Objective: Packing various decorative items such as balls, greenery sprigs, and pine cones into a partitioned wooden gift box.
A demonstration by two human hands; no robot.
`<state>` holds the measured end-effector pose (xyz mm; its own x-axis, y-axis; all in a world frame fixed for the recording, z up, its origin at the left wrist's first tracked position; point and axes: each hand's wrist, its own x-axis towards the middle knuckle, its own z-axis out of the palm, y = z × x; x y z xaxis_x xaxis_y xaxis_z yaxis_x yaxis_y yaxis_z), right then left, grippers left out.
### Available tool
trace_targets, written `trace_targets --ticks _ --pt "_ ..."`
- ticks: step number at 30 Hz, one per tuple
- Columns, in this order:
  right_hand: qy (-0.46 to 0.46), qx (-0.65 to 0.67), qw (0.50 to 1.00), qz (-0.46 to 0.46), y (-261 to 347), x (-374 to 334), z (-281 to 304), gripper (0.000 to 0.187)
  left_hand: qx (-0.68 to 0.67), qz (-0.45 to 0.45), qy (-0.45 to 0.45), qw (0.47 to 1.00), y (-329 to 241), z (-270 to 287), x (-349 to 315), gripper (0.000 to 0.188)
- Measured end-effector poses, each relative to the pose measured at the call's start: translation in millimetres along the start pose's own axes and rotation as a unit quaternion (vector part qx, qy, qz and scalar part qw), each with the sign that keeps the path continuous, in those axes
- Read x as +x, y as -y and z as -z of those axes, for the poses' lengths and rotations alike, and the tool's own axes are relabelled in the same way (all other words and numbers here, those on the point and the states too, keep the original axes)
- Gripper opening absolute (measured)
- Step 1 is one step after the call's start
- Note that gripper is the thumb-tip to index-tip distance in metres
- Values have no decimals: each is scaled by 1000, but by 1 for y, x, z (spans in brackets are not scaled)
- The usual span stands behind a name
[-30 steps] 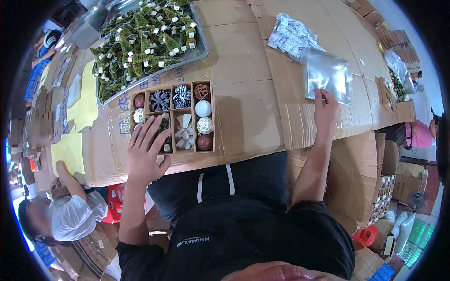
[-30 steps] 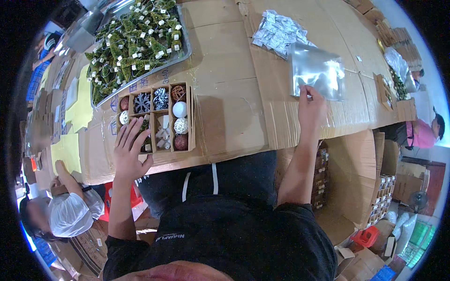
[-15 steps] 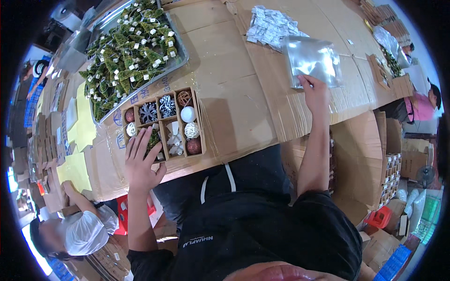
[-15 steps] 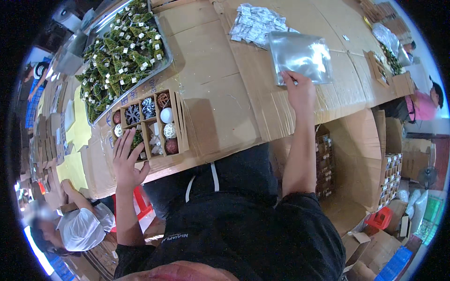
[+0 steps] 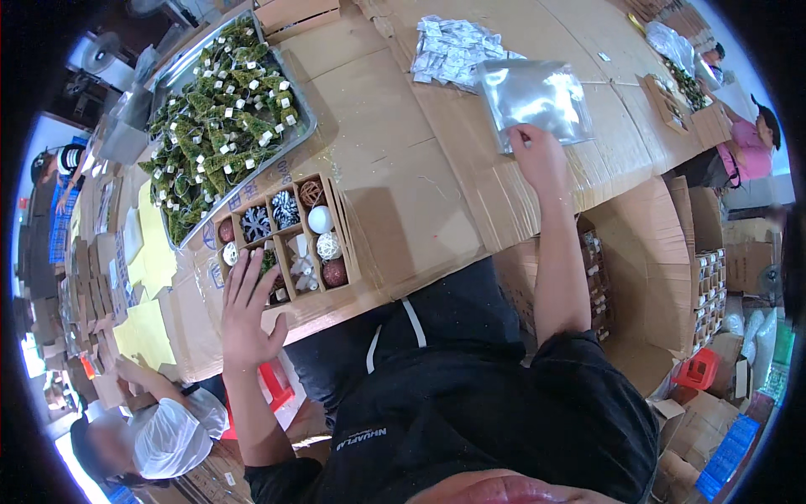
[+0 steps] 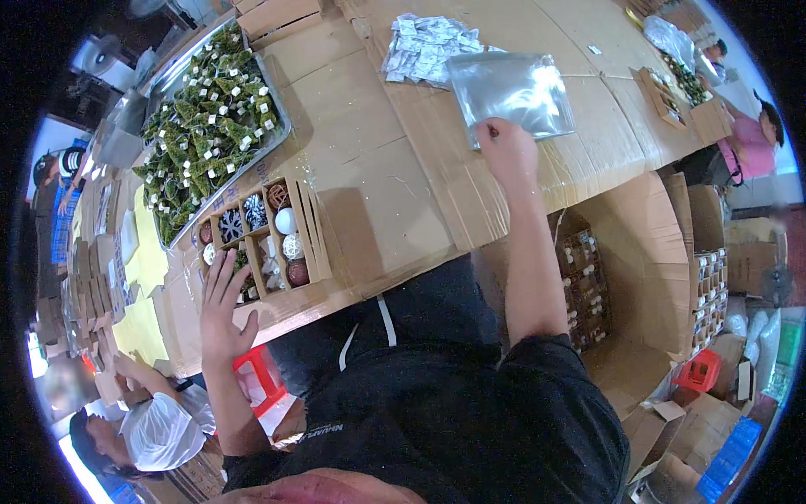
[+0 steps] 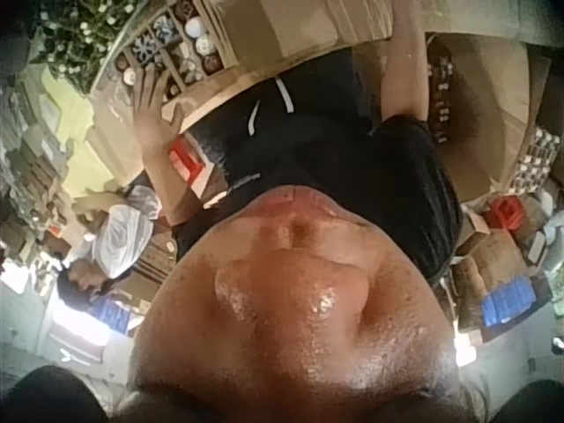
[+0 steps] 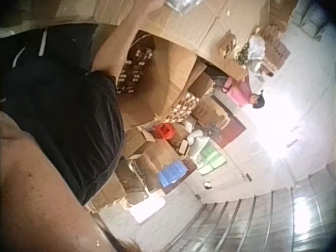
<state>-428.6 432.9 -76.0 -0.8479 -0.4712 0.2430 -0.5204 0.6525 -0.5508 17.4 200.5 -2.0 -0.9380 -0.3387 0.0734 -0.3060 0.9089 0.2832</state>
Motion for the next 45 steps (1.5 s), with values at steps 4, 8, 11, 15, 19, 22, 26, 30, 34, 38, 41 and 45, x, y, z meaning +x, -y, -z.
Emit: trace_targets --ticks 4,8,11,15,19,22,26,30,34,38,41,45 --pt "124 -1 992 14 8 10 7 26 -27 25 -55 998 -10 16 3 68" --pt "96 -4 995 24 21 -3 -1 24 -126 -79 -213 966 -61 3 25 44" --pt "136 13 990 25 26 -15 4 24 -367 -218 -164 889 -135 -38 56 31" --pt "123 7 992 19 38 -39 15 21 -260 -194 -127 937 -179 -115 119 57" --pt "90 -28 994 56 45 -62 29 21 -218 -164 -132 953 -182 -158 180 85" --pt "83 -5 995 52 37 -68 30 20 -177 -184 -134 958 -182 -172 186 83" --pt "31 23 998 50 38 -65 38 17 -221 -187 -137 947 -173 -203 182 75" --pt "-65 131 985 90 51 -52 64 11 -201 -140 -107 964 -179 -212 185 74" --pt "-98 348 931 44 99 -70 110 15 -196 -140 -124 963 -179 -204 185 76" --pt "21 638 738 220 107 -90 110 9 -441 -130 -183 869 -161 -139 142 77" --pt "99 749 647 104 108 -112 82 4 -711 -67 -267 647 -135 -79 94 92" --pt "160 749 602 -225 143 -143 33 16 -661 85 -350 658 -101 15 47 124"
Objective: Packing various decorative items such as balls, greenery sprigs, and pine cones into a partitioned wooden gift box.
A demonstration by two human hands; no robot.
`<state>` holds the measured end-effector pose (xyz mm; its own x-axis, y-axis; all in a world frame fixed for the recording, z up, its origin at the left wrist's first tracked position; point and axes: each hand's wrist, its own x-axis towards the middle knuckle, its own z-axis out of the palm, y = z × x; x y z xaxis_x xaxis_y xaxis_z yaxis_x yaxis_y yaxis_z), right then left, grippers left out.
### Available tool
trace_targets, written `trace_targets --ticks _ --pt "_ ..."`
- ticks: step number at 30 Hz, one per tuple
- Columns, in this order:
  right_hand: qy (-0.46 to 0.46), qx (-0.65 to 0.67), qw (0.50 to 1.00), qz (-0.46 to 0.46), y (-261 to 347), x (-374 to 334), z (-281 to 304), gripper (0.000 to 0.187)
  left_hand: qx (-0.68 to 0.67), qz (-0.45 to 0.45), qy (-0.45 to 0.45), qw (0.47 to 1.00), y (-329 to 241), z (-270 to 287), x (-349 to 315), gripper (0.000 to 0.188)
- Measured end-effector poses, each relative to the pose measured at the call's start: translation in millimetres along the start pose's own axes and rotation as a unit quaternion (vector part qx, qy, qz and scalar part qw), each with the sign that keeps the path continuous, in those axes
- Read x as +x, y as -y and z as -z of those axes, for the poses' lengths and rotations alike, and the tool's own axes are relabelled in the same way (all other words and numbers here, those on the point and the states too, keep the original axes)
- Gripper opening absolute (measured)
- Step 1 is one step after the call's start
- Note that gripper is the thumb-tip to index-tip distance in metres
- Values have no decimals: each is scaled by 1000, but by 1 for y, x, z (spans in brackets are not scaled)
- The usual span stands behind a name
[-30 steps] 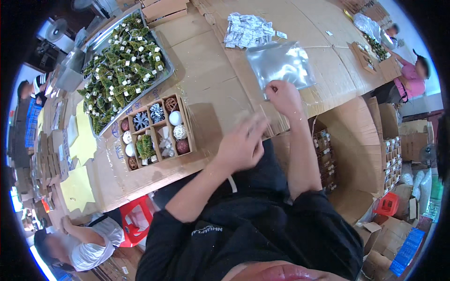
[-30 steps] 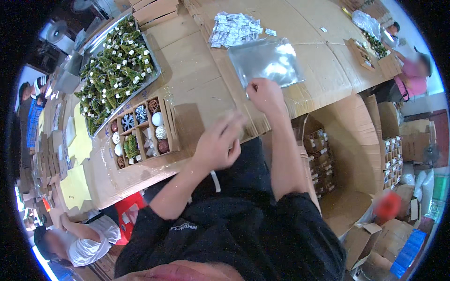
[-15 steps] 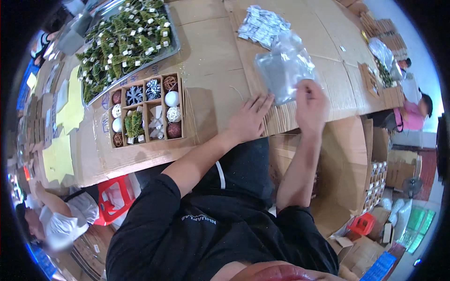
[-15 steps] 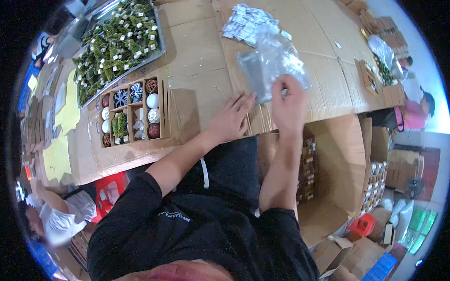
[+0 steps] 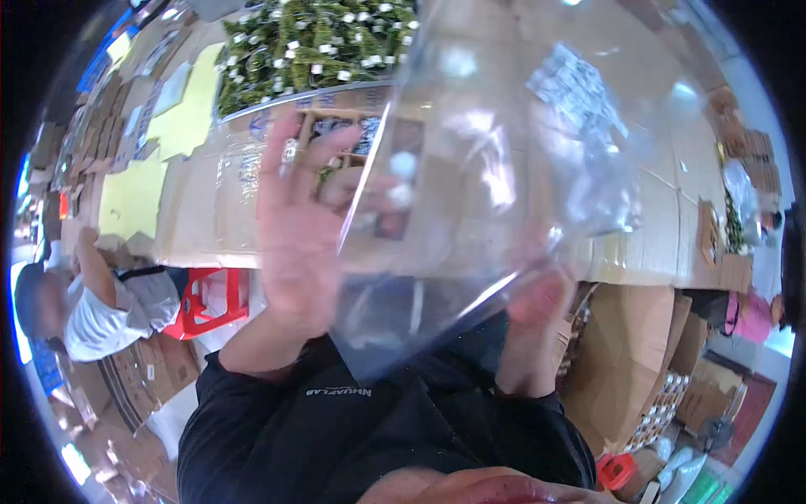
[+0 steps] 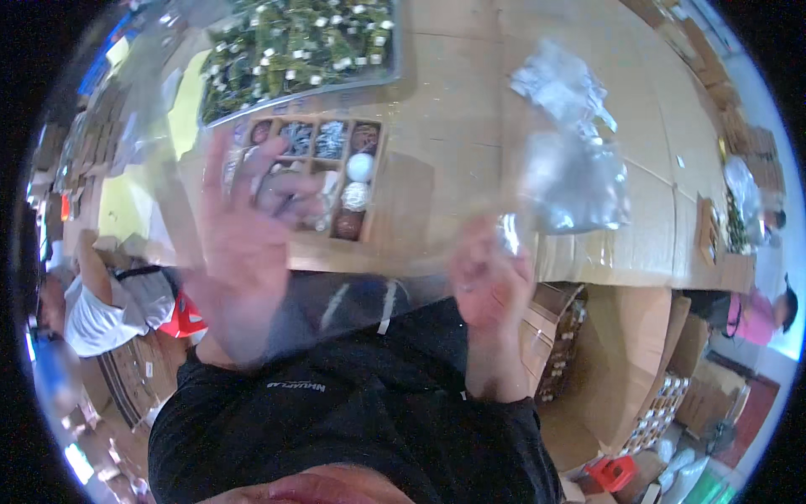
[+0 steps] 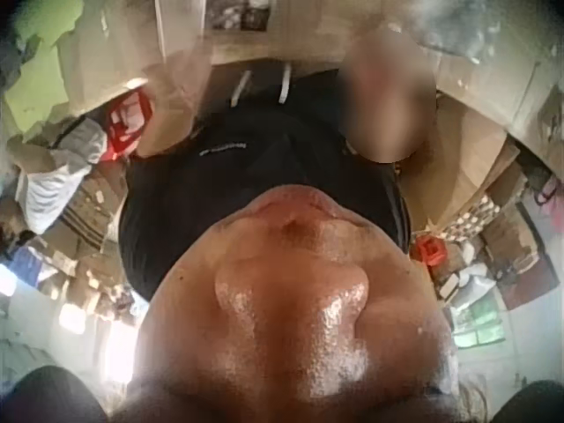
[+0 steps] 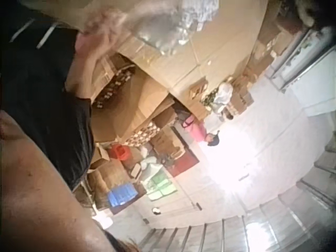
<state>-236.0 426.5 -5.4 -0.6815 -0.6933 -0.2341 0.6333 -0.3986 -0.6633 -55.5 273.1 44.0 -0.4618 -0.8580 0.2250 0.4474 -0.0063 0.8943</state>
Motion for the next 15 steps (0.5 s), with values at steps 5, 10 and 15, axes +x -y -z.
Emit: trace_targets --ticks 5,10,15 --pt "54 -93 984 -143 -62 25 -12 14 84 77 -7 993 -48 64 -7 117" --pt "38 -132 973 -188 -85 29 -12 16 389 72 -56 917 -12 107 9 65" --pt "68 -187 965 -169 -95 15 -9 15 437 83 -77 892 7 128 45 51"
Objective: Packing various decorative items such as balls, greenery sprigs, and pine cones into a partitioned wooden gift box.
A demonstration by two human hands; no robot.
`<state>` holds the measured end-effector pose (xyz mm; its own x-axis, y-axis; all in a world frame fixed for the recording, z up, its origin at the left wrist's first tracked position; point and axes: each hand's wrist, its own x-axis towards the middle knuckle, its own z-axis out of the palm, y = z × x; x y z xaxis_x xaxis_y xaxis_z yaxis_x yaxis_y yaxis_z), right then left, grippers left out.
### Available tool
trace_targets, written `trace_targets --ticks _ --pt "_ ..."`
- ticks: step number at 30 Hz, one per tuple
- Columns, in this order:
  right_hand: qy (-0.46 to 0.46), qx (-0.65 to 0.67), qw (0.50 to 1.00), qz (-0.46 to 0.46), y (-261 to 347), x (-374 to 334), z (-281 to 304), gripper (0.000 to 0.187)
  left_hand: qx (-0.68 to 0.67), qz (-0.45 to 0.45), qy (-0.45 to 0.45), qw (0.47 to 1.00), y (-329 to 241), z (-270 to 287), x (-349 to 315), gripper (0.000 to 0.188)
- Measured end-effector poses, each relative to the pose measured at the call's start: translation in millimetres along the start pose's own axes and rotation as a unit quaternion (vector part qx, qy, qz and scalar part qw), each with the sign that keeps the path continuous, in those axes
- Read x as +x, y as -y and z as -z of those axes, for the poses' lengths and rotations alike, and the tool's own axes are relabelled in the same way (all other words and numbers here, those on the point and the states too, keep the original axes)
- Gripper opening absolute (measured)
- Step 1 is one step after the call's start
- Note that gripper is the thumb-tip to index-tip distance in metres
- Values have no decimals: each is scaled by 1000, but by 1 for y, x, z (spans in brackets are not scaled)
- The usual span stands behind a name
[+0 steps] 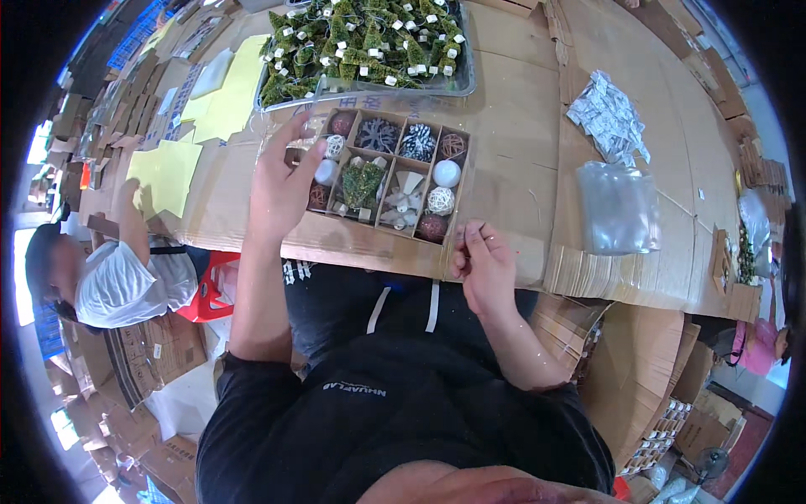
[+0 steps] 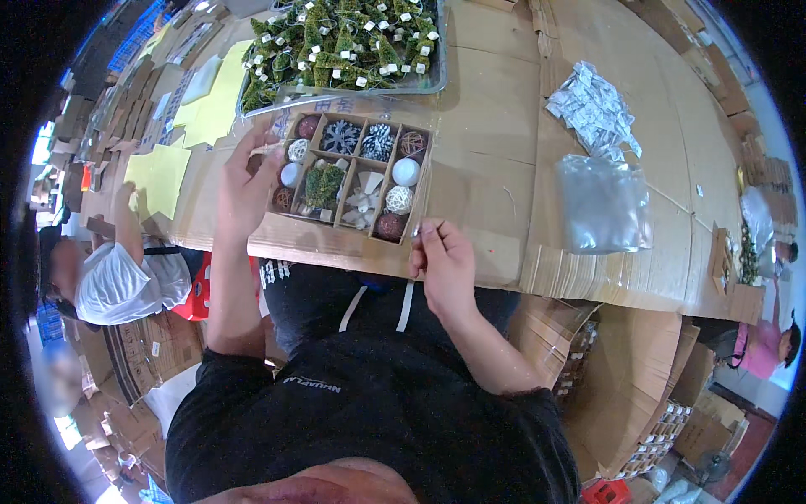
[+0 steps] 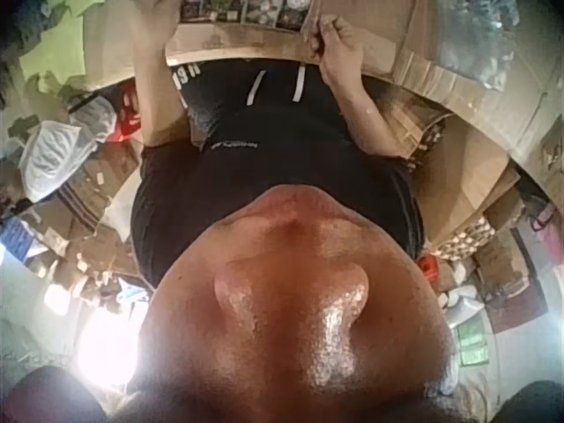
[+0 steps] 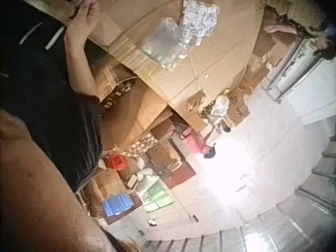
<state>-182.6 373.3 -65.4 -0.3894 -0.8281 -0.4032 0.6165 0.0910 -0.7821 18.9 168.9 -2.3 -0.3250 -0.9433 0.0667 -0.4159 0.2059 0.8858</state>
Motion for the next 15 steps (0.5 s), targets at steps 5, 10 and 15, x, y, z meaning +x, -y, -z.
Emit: trace_targets --ticks 5,10,15 --pt "-12 38 999 -10 1 -5 -11 22 136 -44 -6 990 0 1 10 52" --pt "43 -59 993 90 2 -1 -10 17 142 -30 29 989 -5 -7 0 49" --pt "-8 -69 991 118 5 18 -13 12 247 12 -8 969 -15 -15 3 47"
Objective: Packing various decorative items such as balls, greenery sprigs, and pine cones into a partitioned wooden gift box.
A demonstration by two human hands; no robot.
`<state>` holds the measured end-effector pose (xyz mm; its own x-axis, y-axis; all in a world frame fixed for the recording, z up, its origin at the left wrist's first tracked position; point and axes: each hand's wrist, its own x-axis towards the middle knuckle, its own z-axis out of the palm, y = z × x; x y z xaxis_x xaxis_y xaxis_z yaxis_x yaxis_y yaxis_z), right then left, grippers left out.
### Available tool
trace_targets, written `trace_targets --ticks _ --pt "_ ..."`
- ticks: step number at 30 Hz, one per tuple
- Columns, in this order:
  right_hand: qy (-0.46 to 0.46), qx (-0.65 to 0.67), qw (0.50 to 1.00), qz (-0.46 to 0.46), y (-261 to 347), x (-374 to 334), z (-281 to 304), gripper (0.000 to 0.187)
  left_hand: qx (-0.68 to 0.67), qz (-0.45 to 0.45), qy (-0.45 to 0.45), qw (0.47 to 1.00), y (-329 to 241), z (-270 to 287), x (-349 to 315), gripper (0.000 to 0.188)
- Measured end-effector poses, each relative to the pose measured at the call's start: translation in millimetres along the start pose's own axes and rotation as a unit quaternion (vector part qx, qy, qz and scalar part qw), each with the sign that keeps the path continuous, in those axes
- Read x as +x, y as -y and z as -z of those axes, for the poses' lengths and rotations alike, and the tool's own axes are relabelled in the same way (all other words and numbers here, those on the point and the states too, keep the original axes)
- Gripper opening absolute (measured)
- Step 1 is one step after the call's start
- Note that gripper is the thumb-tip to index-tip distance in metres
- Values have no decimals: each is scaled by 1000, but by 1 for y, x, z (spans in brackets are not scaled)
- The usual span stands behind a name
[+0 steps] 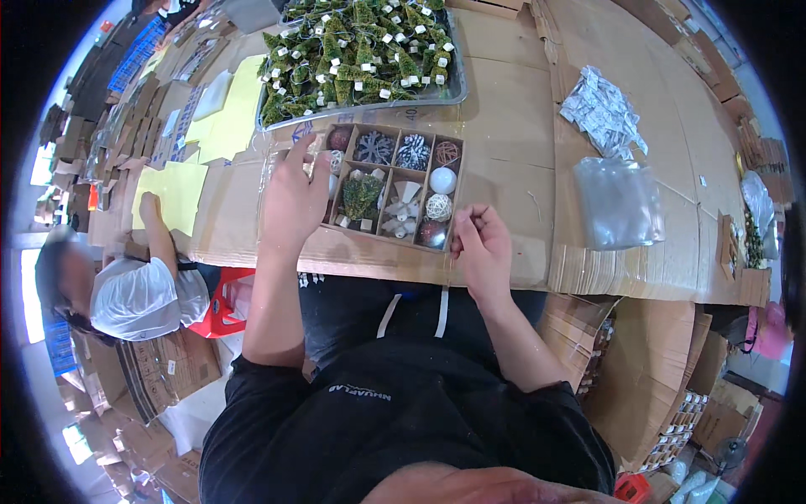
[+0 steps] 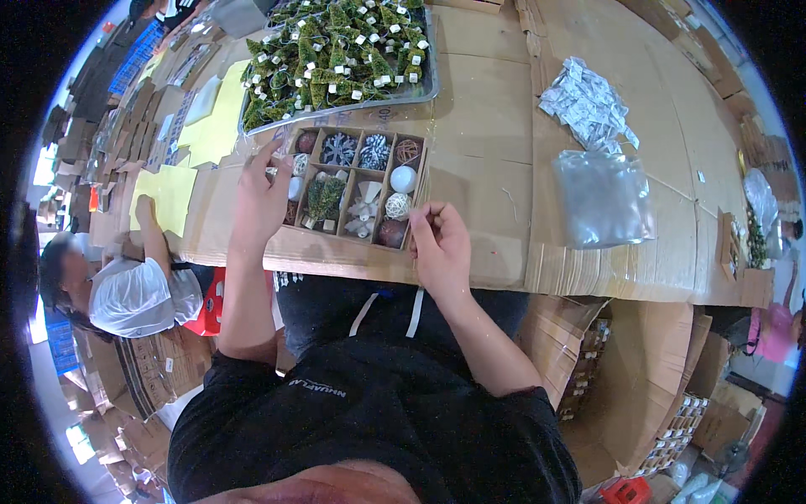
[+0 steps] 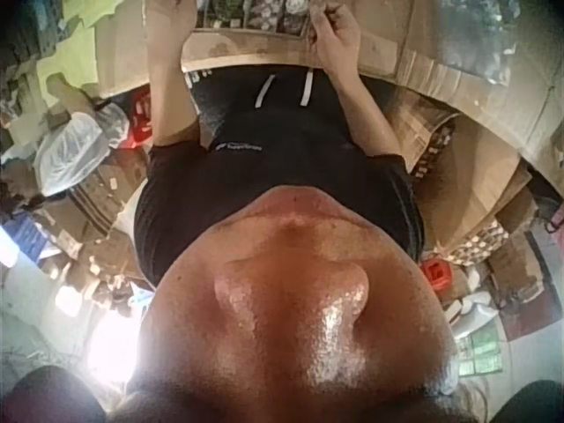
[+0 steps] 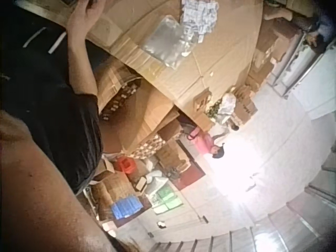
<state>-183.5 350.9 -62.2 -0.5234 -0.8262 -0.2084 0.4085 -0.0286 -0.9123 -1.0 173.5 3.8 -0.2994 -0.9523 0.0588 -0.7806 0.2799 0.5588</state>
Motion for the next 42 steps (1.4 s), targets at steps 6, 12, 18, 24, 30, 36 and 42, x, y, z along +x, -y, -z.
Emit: trace_targets --ticks 6,12,18,24,30,36,42 --pt "16 -135 990 27 -8 6 -4 15 53 10 55 997 24 4 2 44" --pt "13 -217 976 28 -9 7 -9 24 -10 -11 47 999 53 5 -4 40" --pt "4 -319 945 74 -2 10 -11 31 -29 -1 13 1000 23 8 -7 40" --pt "3 -403 907 125 5 5 -18 33 -71 31 63 995 24 13 -9 41" --pt "7 -460 876 145 13 6 -21 36 -63 29 95 993 48 17 2 44" --pt "18 -469 877 102 9 11 -14 39 -234 160 172 944 67 14 1 50" --pt "2 -458 882 115 8 11 -17 39 -59 72 88 992 64 -5 -6 49"
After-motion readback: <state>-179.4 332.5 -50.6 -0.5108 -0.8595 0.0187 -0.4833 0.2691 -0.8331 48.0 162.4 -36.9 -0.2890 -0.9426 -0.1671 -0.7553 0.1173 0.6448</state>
